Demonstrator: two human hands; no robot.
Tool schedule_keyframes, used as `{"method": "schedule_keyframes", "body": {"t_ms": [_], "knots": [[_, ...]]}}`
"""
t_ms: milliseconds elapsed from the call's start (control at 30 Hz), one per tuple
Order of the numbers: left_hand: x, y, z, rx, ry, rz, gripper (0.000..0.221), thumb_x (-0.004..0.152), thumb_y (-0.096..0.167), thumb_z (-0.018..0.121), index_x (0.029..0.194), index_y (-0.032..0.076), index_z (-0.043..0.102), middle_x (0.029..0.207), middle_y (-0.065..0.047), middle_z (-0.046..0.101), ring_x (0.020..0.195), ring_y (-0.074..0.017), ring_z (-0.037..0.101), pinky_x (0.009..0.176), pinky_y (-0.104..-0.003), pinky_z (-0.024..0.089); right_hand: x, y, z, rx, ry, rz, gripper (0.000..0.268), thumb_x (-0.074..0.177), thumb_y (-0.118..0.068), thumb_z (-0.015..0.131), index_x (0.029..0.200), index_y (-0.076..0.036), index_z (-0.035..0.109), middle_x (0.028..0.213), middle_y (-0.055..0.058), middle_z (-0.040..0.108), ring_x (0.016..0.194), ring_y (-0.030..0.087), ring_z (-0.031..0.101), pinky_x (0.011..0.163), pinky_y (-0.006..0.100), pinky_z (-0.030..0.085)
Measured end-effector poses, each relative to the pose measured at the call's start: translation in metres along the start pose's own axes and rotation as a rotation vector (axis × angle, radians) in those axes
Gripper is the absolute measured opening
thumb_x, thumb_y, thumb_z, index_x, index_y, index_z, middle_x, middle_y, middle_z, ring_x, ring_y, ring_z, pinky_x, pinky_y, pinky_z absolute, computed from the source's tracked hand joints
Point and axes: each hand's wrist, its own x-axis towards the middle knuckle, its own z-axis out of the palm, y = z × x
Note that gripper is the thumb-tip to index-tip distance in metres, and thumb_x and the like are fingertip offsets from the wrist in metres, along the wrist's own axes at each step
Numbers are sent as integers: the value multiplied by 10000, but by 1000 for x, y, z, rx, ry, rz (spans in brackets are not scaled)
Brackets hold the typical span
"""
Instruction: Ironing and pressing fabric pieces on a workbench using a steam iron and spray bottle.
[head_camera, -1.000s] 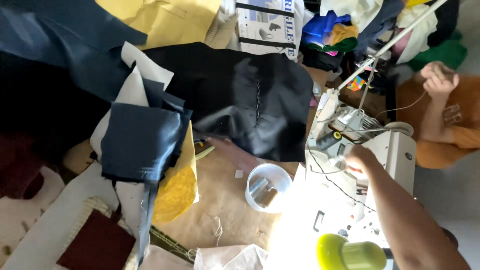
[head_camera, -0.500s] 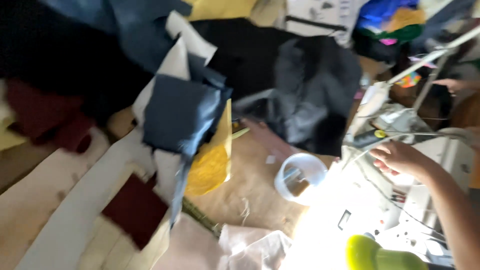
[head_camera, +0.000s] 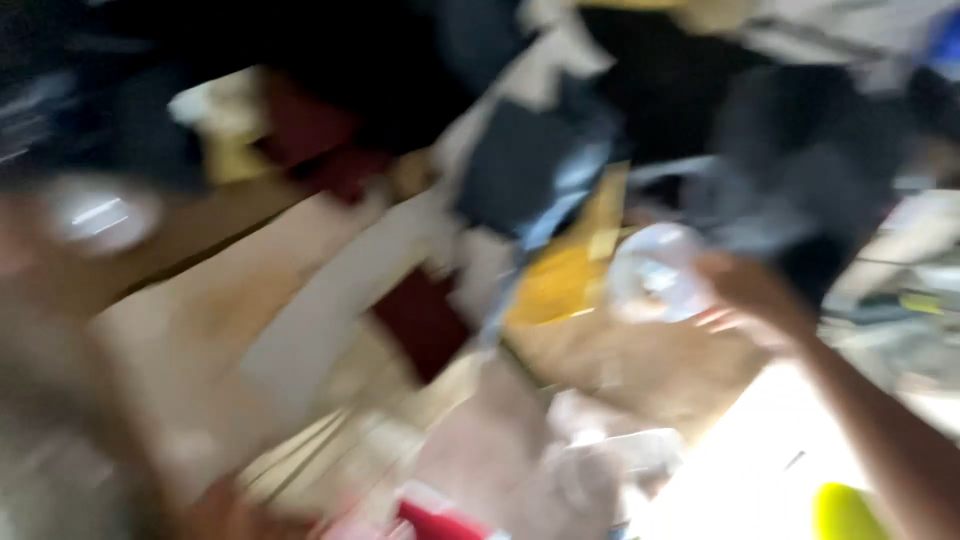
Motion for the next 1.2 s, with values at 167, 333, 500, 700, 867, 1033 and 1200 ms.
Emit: {"method": "schedule_keyframes", "body": {"t_ms": [167, 333, 500, 700, 867, 1033, 1200], "knots": [[77, 38, -13, 139, -211, -219, 268, 748, 173, 608, 969, 32, 664, 887, -178, 608, 867, -394, 583, 799, -525, 454, -24, 8, 42, -731, -65, -462, 589, 582, -310, 855, 1163, -268, 764, 1297, -16, 708, 1165, 161, 652, 903, 372, 477], [69, 39, -12, 81, -168, -284, 219, 949, 210, 614, 1042, 13, 611, 1052, -192, 580, 996, -382, 559, 874, -477, 455, -203, 0, 229, -712, -416, -571, 754, 702, -619, 745, 1413, -462, 550, 1363, -123, 660, 1289, 134, 572, 1083, 384, 420], [71, 38, -10, -138, -250, -527, 360, 1064, 344, 488, 1278, 62, 557, 1210, -122, 558, 1081, -328, 548, 786, -515, 479, -291, -107, 323, -913, -91, -981, 745, 898, -571, 639, 1464, -136, 429, 1231, 87, 658, 899, 256, 741, 642, 436, 647], [87, 37, -16, -88, -387, -458, 183, 1015, 238, 621, 1021, 72, 544, 1064, -132, 525, 997, -343, 511, 829, -492, 446, -277, -107, 356, -1115, -247, -611, 739, 984, -516, 391, 1562, -82, 240, 1167, 185, 618, 763, 411, 760, 607, 567, 610], [85, 30, -3, 293, -531, -244, 289, 1017, 327, 643, 1063, 42, 630, 1003, -124, 594, 983, -327, 537, 917, -463, 437, -302, -147, 355, -1029, -234, -249, 762, 1002, -553, 295, 1680, -318, 38, 879, 58, 669, 689, 280, 722, 673, 498, 586], [119, 48, -21, 233, -685, -451, 370, 1066, 286, 553, 747, 112, 485, 714, -22, 430, 704, -197, 411, 713, -410, 365, -277, -61, 323, -1049, -29, -527, 675, 912, -594, 446, 1557, -487, 279, 910, -44, 640, 668, 359, 718, 549, 539, 574], [139, 68, -51, -73, -846, -879, 411, 1037, 322, 572, 1349, 57, 539, 1015, -110, 708, 849, -299, 684, 666, -448, 516, -291, -88, 312, -899, -153, -719, 633, 960, -466, 417, 1577, -383, 302, 820, -43, 600, 483, 223, 620, 393, 390, 550]]}}
